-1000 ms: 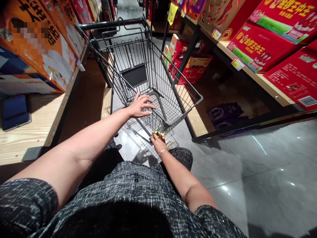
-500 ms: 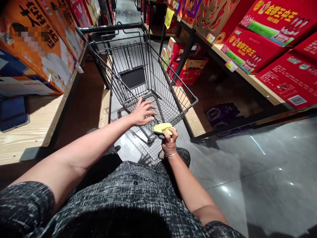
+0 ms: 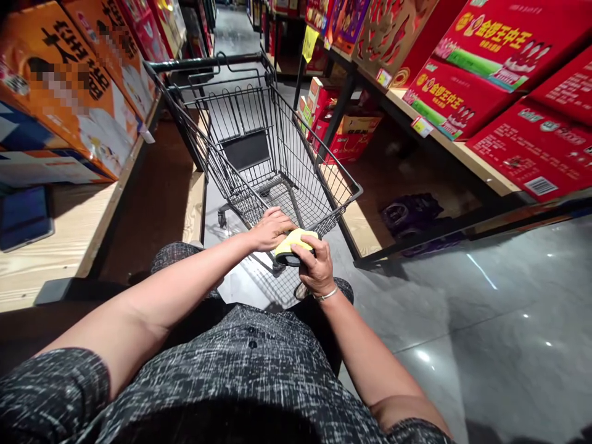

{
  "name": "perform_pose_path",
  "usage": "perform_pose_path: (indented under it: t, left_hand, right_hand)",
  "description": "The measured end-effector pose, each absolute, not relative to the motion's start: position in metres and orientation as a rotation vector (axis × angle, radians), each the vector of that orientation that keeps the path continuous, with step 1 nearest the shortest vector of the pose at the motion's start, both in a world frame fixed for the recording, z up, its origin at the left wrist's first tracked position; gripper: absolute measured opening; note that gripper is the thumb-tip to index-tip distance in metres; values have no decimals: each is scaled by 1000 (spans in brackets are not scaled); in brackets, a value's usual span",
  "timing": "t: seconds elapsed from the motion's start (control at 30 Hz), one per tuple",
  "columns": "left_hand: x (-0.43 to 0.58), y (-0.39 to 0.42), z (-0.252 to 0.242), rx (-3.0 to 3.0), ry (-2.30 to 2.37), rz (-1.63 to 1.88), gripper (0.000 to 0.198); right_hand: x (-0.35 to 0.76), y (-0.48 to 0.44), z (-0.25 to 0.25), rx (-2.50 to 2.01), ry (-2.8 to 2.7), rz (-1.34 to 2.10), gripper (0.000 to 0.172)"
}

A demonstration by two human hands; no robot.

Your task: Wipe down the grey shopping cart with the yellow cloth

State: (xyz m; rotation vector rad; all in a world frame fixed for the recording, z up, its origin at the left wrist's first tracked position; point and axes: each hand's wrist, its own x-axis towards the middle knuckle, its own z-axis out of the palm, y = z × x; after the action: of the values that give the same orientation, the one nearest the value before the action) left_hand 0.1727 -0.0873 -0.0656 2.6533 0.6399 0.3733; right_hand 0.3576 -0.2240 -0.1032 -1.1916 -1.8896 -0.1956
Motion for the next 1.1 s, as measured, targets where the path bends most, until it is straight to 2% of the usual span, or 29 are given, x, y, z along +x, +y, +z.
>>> perform_pose_path:
  t: [0.2, 0.37, 0.57, 0.7, 0.83, 0.97, 1.1]
  left_hand:
    - [160, -91, -65, 2669, 646, 373, 31]
    - [148, -93, -66, 2597, 630, 423, 27]
    - [138, -97, -71, 2542, 686, 530, 50]
    - [132, -95, -70, 2537, 661, 527, 60]
    - [127, -90, -73, 2539, 687, 583, 53]
    - [117, -82, -84, 2530, 716, 702, 64]
    - [100, -72, -88, 2492, 688, 755, 74]
  right_hand:
    - [375, -194, -113, -1258, -1965, -325, 38]
    - [449, -153, -111, -1477, -1804, -363, 38]
    - [502, -112, -87, -1848, -1601, -284, 48]
    - [455, -116, -85, -1843, -1542, -249, 53]
    - [372, -152, -93, -1537, -1672, -125, 54]
    - [317, -182, -111, -1274, -1655, -60, 45]
    - [300, -192, -144, -1243, -1775, -178, 37]
